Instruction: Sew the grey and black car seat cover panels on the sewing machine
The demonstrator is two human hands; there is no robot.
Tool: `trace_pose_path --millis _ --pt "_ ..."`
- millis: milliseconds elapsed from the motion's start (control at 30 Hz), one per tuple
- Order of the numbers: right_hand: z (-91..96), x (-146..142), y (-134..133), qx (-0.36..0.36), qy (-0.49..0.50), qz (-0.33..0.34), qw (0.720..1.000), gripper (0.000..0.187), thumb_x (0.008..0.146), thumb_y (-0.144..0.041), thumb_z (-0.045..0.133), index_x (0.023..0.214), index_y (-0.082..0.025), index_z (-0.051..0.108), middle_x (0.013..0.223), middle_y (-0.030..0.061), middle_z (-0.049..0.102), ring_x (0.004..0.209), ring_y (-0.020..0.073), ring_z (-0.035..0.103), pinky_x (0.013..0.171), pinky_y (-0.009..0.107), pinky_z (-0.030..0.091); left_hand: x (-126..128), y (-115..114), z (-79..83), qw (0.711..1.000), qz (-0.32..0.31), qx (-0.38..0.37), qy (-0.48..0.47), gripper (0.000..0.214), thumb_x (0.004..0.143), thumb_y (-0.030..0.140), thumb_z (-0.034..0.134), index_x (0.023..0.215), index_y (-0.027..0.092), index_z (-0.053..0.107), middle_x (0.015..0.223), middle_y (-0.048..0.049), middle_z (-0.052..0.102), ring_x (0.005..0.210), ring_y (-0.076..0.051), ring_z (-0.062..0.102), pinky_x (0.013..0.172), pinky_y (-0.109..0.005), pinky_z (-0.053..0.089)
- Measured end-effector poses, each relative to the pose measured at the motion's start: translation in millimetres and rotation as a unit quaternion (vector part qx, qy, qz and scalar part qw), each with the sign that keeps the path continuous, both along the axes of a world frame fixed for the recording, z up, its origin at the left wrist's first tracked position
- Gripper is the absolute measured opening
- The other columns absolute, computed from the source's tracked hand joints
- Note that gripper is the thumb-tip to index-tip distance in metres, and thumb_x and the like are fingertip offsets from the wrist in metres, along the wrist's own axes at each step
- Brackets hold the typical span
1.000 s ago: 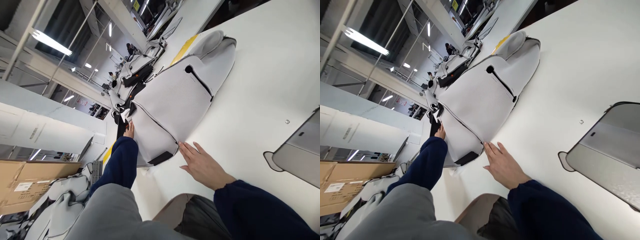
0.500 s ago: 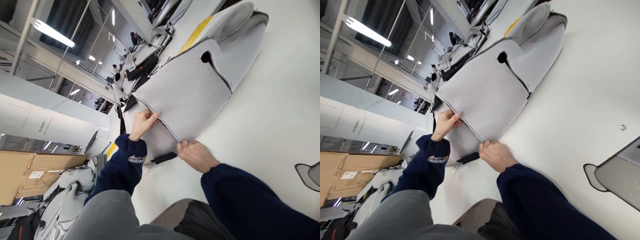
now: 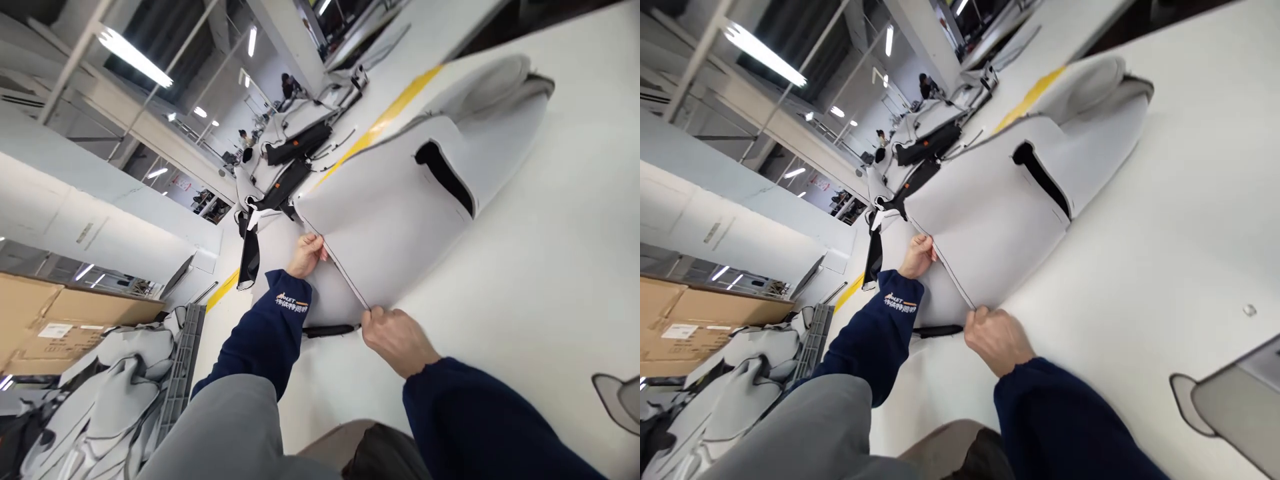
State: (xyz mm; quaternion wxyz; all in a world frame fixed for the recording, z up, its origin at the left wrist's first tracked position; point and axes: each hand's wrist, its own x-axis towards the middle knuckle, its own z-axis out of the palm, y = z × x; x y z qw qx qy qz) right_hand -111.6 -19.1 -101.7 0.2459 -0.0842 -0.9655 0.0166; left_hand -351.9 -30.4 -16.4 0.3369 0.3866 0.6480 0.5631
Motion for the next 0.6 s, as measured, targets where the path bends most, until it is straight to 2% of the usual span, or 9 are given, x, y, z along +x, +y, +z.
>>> trace_pose_path --millis 167,300,367,433,500,567,600 --pt "-16.9 0.7 4.6 0.056 0.049 -0.014 0.997 0.03 0.059 0.012 0.054 0.061 -0.018 0.048 0.052 0.0026 0.053 0.039 0.017 0.051 0.044 0.027 0.027 9.7 -7.4 7.7 0.999 -0.023 0.018 0.015 0.057 0.062 0.064 0.083 0.06 0.014 0.055 0.048 -0.0002 0.057 0.041 -0.009 0.05 0.044 -0.021 0.038" --pt "-20.6 9.7 6.6 0.062 0.11 -0.013 0.992 0.031 0.058 0.011 0.051 0.059 -0.02 0.046 0.05 0.0014 0.052 0.038 0.0169 0.049 0.043 0.028 0.026 28.8 -18.8 18.3 0.998 -0.055 0.015 0.037 0.055 0.07 0.063 0.079 0.064 0.013 0.058 0.054 -0.0014 0.06 0.045 -0.008 0.052 0.049 -0.02 0.042" --pt "-21.7 21.9 6.4 0.064 0.134 -0.017 0.989 0.03 0.061 0.009 0.05 0.058 -0.02 0.045 0.049 0.0001 0.05 0.038 0.0165 0.048 0.042 0.029 0.025 39.6 -27.9 25.2 0.994 -0.088 -0.007 0.063 0.053 0.074 0.063 0.075 0.068 0.013 0.058 0.059 -0.0022 0.062 0.05 -0.009 0.055 0.053 -0.021 0.045" --pt "-26.0 41.8 8.5 0.081 0.137 -0.026 0.987 0.028 0.07 0.005 0.051 0.059 -0.02 0.048 0.05 -0.0008 0.049 0.038 0.0162 0.047 0.043 0.029 0.026 41.8 -41.5 33.7 0.989 -0.114 -0.019 0.098 0.051 0.078 0.063 0.07 0.075 0.013 0.061 0.065 -0.0035 0.063 0.056 -0.011 0.058 0.058 -0.023 0.048" --pt "-35.1 69.9 15.5 0.108 0.122 -0.052 0.985 0.026 0.081 -0.002 0.051 0.062 -0.02 0.055 0.053 -0.0007 0.05 0.04 0.0162 0.048 0.043 0.03 0.027 27.5 -61.5 43.2 0.985 -0.074 0.005 0.158 0.046 0.084 0.06 0.064 0.086 0.014 0.063 0.072 -0.0043 0.065 0.064 -0.013 0.061 0.066 -0.026 0.052" --pt "-47.5 103.9 27.7 0.126 0.088 -0.091 0.984 0.027 0.086 -0.007 0.047 0.069 -0.02 0.063 0.058 0.001 0.054 0.042 0.0169 0.05 0.043 0.031 0.028 -4.4 -89.6 50.8 0.967 0.064 0.048 0.242 0.037 0.088 0.052 0.059 0.095 0.016 0.062 0.084 -0.0056 0.066 0.077 -0.015 0.063 0.078 -0.03 0.053" --pt "-53.9 121.9 34.8 0.122 0.061 -0.104 0.985 0.028 0.087 -0.008 0.044 0.077 -0.02 0.067 0.064 0.0025 0.057 0.044 0.0179 0.051 0.043 0.031 0.029 -24.4 -106.5 52.4 0.945 0.152 0.053 0.286 0.031 0.089 0.045 0.058 0.1 0.016 0.061 0.092 -0.007 0.066 0.086 -0.017 0.064 0.086 -0.032 0.052"
